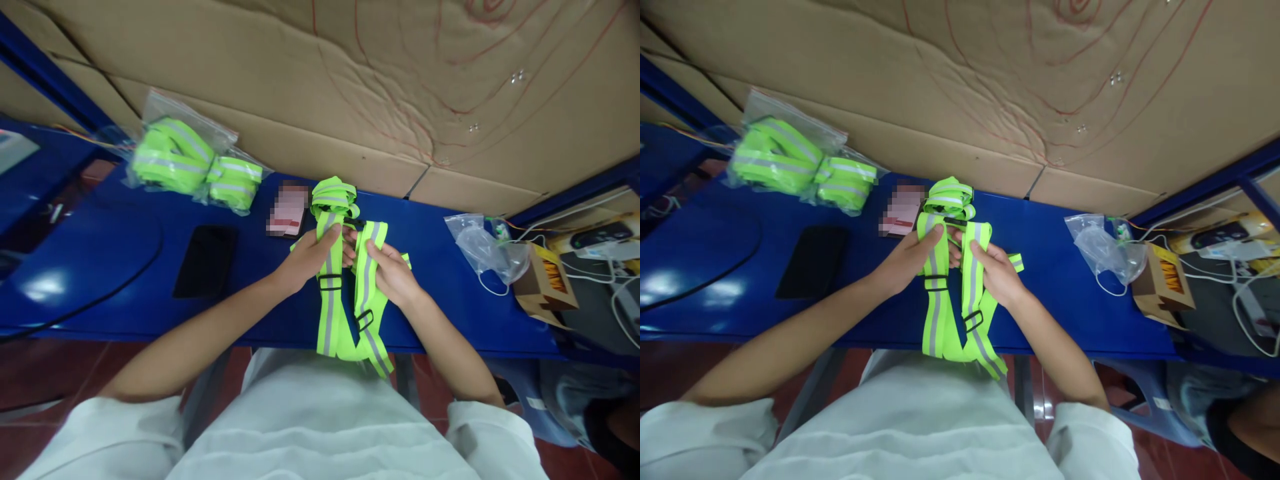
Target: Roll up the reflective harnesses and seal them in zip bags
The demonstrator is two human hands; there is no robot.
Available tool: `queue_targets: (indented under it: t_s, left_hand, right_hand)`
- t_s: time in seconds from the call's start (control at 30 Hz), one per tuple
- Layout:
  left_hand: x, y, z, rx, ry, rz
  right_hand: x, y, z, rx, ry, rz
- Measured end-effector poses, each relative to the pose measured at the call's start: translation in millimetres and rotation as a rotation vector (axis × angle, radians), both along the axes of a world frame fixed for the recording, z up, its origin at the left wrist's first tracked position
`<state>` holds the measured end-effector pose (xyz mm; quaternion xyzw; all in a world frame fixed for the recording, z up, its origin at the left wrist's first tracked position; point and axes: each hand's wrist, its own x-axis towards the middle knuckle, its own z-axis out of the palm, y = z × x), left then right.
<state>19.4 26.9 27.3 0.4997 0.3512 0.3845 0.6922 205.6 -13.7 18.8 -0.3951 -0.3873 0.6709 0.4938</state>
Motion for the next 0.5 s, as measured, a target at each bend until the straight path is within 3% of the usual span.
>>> queue_targets:
  t_s: [0.1,0.17,0.33,0.5]
  left_hand:
    - [-3,4,-5.6,0.286,0.198,-0.014]
    - [-4,5,-8.5,0.353,0.258,-0.014]
    - [-3,2,-10.5,0.244,0.192,-0.02]
    - [2,-3,-12.6,0.109,0.097,-0.066]
  right_hand:
    - [-4,-3,0.2,-0.016,0.017,-0.023]
    - [-3,-2,0.8,-0.008,-0.02,-0.03]
    - [6,3,-0.4,0.045,-0.119,-0.065]
    - [10,4,-7.7,0.152,-0.356,-0.043]
